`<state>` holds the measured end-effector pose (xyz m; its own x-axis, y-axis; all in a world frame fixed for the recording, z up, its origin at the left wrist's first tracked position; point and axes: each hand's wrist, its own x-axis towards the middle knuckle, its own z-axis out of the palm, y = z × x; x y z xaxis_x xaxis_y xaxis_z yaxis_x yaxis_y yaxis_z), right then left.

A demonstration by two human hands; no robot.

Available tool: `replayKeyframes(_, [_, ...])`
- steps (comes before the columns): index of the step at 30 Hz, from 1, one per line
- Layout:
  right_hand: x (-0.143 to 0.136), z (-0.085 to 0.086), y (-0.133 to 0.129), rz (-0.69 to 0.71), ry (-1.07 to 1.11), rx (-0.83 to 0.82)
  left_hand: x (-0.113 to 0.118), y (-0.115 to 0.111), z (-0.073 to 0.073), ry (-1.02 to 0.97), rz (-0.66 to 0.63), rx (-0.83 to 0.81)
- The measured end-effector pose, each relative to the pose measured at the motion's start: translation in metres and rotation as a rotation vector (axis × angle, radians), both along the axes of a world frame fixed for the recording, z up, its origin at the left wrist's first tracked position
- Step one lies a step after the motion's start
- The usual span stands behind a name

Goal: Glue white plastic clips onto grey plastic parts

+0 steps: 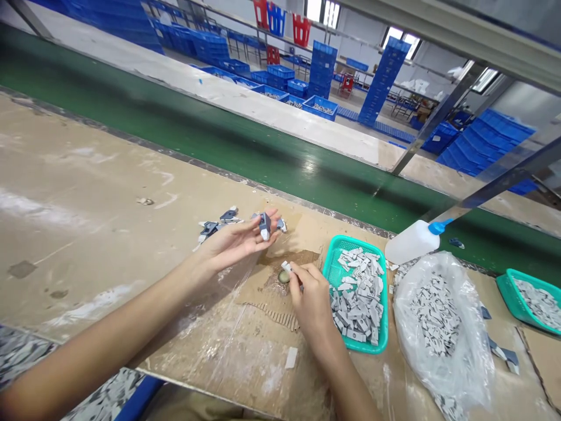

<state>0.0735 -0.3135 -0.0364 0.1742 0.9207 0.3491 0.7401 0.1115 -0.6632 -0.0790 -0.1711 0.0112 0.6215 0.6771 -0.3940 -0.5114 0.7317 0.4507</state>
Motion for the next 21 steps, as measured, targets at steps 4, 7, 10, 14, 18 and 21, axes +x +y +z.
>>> replayKeyframes(4, [0.0, 0.004, -0.001, -0.007, 0.028, -0.008, -0.006, -0.008, -0.008, -0.03, -0.144, 0.11])
replayKeyframes(7, [0.0, 0.01, -0.005, -0.034, 0.061, 0.049, -0.008, -0.014, -0.018, 0.048, -0.205, 0.256])
replayKeyframes(10, [0.0, 0.017, -0.008, -0.069, 0.1, 0.185, -0.007, -0.019, -0.026, 0.126, -0.239, 0.337])
replayKeyframes(14, [0.002, 0.02, -0.01, -0.127, 0.109, 0.314, -0.003, -0.025, -0.031, 0.095, -0.338, 0.311])
replayKeyframes(18, [0.002, 0.021, -0.011, -0.152, 0.123, 0.335, 0.003, -0.032, -0.031, 0.142, -0.407, 0.294])
replayKeyframes(21, [0.001, 0.023, -0.011, -0.148, 0.124, 0.342, 0.005, -0.035, -0.03, 0.228, -0.417, 0.361])
